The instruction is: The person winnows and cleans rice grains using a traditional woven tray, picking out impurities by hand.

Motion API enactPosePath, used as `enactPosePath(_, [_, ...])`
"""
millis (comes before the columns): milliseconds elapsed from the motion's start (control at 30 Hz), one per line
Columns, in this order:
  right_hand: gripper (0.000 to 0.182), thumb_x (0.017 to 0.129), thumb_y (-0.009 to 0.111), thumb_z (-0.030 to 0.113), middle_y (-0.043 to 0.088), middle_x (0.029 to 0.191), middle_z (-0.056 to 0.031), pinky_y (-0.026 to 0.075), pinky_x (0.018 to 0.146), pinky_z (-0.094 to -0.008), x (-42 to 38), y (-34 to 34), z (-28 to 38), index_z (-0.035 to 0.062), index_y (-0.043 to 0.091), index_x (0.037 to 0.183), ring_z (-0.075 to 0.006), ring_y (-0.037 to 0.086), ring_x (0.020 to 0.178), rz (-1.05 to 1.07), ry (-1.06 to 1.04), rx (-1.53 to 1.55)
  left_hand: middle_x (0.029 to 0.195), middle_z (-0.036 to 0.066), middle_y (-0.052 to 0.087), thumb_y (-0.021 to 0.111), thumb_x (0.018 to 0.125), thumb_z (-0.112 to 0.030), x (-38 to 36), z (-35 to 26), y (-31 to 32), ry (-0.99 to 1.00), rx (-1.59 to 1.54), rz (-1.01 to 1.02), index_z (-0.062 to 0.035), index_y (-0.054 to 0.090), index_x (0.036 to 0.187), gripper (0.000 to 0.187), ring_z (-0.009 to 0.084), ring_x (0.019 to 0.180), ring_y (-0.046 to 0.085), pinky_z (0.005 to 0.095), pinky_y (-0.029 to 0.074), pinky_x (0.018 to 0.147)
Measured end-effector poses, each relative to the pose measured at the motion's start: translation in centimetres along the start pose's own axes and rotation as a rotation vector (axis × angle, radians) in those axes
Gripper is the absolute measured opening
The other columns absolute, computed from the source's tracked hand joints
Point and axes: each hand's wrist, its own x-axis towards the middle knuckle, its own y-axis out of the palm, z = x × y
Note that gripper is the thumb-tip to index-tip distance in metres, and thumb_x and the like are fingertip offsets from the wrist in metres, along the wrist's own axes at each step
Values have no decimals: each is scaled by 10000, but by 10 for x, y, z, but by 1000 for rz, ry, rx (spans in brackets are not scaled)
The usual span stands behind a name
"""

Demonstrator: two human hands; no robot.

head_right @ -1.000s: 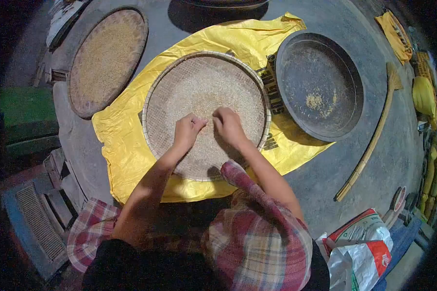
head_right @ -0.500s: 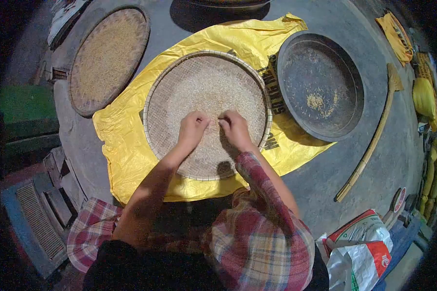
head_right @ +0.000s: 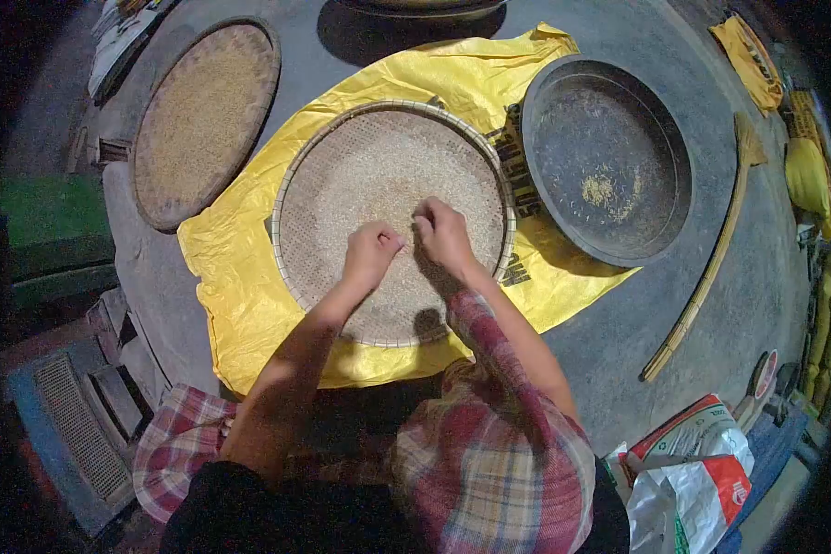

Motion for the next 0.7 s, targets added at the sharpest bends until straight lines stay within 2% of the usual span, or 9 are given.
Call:
enactPosePath(67, [73, 783, 603, 77, 590, 733, -140, 460, 617, -342, 2, 3, 2, 15, 587, 818, -292, 586, 663, 54, -75, -115, 864, 152, 627, 608, 758, -137, 3, 2, -3, -115, -39, 14, -54, 637, 854, 130, 323, 782, 603, 382, 474, 711])
enactPosePath(100, [77, 776, 609, 76, 586, 734, -147, 459, 627, -349, 3, 4, 4, 14, 586, 815, -310, 586, 679, 106, -154, -232, 853, 154, 628, 604, 762, -145, 8, 13, 1, -64, -99, -32, -51, 638, 859, 140, 320, 784, 605, 383, 475, 709])
enactPosePath(167, [95, 761, 623, 79, 582, 752, -155, 458, 647, -351, 2, 4, 4, 12, 587, 818, -327, 578, 695, 127, -132, -250, 841, 156, 630, 600, 766, -154, 12, 12, -1, -9, -157, -84, -48, 640, 864, 150, 317, 786, 607, 383, 476, 707])
enactPosePath(267, [100, 760, 627, 83, 585, 772, -155, 459, 649, -345, -4, -3, 3, 10, 587, 815, -317, 578, 687, 38, -1, -104, 815, 164, 629, 623, 761, -172, 14, 9, 4, 42, -77, -147, -31, 632, 825, 155, 316, 793, 609, 383, 479, 706])
enactPosePath(333, [107, 759, 631, 87, 584, 774, -153, 458, 646, -346, -8, -11, -2, 6, 586, 812, -313, 573, 679, 98, 309, 130, 782, 177, 618, 645, 752, -188, 14, 8, 8, 113, 126, -74, -15, 620, 782, 177, 328, 772, 603, 390, 479, 694])
enactPosePath(367, [107, 759, 631, 87, 584, 774, -153, 458, 646, -346, -11, -12, -2, 6, 586, 812, -313, 573, 679, 97, 308, 125, 782, 177, 618, 645, 752, -188, 13, 6, 8, 115, 121, -74, -15, 620, 782, 177, 328, 772, 603, 390, 479, 694])
enactPosePath(467, [109, 757, 628, 85, 588, 761, -151, 458, 642, -344, -19, -12, 3, 5, 590, 821, -303, 573, 668, 23, 245, 138, 791, 183, 606, 671, 730, -188, 7, -2, 1, -32, 0, -4, -15, 610, 751, 186, 347, 764, 589, 406, 474, 691])
enactPosePath(533, [125, 748, 639, 87, 595, 771, -149, 458, 654, -346, -20, -10, 8, 5, 596, 832, -301, 574, 690, 128, -119, -147, 795, 180, 600, 675, 726, -185, 5, -3, -5, 4, 27, -82, -11, 602, 734, 188, 351, 765, 582, 417, 467, 683])
enactPosePath(700, [134, 739, 648, 90, 591, 778, -153, 454, 675, -366, -12, 0, 7, 10, 604, 837, -314, 571, 740, 90, -20, -106, 798, 183, 595, 656, 738, -187, 3, 10, -4, 32, 123, -75, -13, 591, 729, 186, 354, 781, 579, 426, 461, 684])
